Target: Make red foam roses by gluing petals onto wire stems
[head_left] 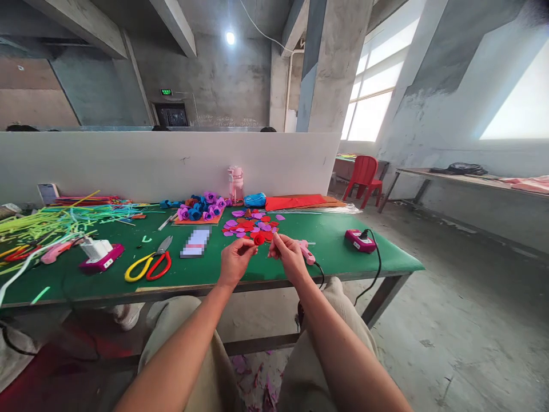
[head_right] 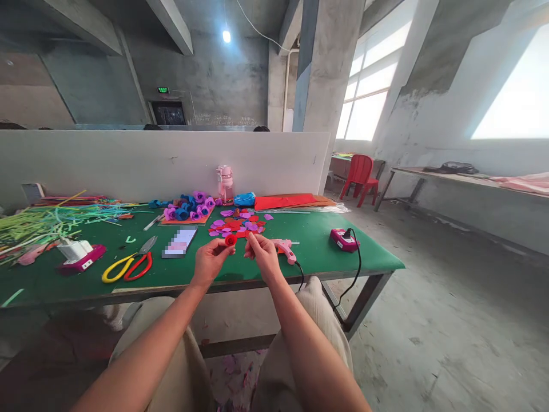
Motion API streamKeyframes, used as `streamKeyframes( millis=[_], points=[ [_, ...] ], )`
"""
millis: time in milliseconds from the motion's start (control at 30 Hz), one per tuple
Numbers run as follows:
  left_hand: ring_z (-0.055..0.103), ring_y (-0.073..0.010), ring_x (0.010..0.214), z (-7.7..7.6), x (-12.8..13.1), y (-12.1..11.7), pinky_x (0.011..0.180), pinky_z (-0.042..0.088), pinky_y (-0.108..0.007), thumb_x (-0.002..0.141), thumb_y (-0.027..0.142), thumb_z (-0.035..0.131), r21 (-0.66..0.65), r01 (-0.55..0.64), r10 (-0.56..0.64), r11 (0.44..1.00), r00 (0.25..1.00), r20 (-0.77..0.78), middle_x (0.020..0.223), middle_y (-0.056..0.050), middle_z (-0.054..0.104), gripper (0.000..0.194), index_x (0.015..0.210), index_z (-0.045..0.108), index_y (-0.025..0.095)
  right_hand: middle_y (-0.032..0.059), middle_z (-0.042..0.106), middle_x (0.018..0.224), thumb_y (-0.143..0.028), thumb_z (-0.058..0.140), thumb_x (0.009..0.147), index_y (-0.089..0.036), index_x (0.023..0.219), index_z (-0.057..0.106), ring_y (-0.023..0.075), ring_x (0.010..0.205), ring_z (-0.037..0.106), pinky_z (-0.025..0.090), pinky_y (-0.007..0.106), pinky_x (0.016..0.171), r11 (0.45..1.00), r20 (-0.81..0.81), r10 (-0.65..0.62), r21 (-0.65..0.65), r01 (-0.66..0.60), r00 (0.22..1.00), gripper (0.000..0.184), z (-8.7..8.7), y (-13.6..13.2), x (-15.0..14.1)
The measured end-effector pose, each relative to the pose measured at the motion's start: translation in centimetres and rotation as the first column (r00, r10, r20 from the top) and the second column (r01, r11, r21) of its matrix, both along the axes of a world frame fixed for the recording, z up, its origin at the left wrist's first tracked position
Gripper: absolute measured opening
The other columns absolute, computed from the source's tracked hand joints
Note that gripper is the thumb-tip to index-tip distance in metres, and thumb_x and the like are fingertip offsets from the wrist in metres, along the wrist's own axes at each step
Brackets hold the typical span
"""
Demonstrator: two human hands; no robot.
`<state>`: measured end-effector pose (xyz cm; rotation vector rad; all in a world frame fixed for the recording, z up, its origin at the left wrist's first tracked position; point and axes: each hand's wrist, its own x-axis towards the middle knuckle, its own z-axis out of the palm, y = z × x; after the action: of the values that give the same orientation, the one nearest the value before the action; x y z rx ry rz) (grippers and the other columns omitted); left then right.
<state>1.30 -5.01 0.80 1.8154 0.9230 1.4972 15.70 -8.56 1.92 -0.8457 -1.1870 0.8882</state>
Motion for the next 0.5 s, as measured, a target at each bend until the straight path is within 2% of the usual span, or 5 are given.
streamKeyframes(
  millis=[133,200,400,500],
  points=[
    [0.064,-0.0141,0.06,0.0,0.1,-0.1,0.062,0.049,-0.024,0.071,0.029,0.065,-0.021,0.002,-0.002,1.0,1.0,-0.001,0.062,0.001,0.067,0.009,0.072,0.064,0.02,-0.0026,0.055,0.062,-0.043,0.063,0.074,-0.021,0.075,0.063,0.0107,0.058,0.049,0.039,0.024,0.057,0.998,-0.011,-0.013,0.06,0.013,1.0,0.022,-0.1,0.2,0.2],
    [0.064,-0.014,0.06,0.1,0.1,-0.2,0.062,0.049,-0.024,0.071,0.029,0.065,-0.024,-0.002,0.002,1.0,1.0,-0.017,0.062,0.001,0.067,0.009,0.071,0.064,0.02,-0.0015,0.059,0.071,-0.039,0.069,0.069,-0.021,0.076,0.064,0.0114,0.064,0.052,0.041,0.024,0.061,0.997,-0.021,-0.017,0.081,0.018,1.0,0.019,-0.1,0.2,0.2],
    [0.062,-0.0126,0.058,-0.3,-0.1,0.1,0.06,0.047,-0.022,0.072,0.028,0.063,-0.015,-0.023,0.022,1.0,0.997,-0.073,0.061,0.002,0.066,0.008,0.07,0.063,0.02,-0.0023,0.059,0.063,-0.037,0.069,0.069,-0.02,0.071,0.064,0.0107,0.057,0.052,0.04,0.024,0.057,0.993,-0.063,-0.073,0.091,0.078,0.995,0.018,0.4,0.0,0.6],
    [0.062,-0.0124,0.059,-0.5,-0.2,0.3,0.06,0.048,-0.022,0.072,0.029,0.062,-0.002,-0.025,0.025,1.0,0.995,-0.098,0.062,0.002,0.066,0.008,0.071,0.063,0.021,-0.0015,0.062,0.067,-0.038,0.069,0.069,-0.021,0.072,0.066,0.0109,0.059,0.054,0.042,0.025,0.059,0.993,-0.05,-0.079,0.085,0.084,0.996,0.018,0.9,-0.3,0.8]
  ],
)
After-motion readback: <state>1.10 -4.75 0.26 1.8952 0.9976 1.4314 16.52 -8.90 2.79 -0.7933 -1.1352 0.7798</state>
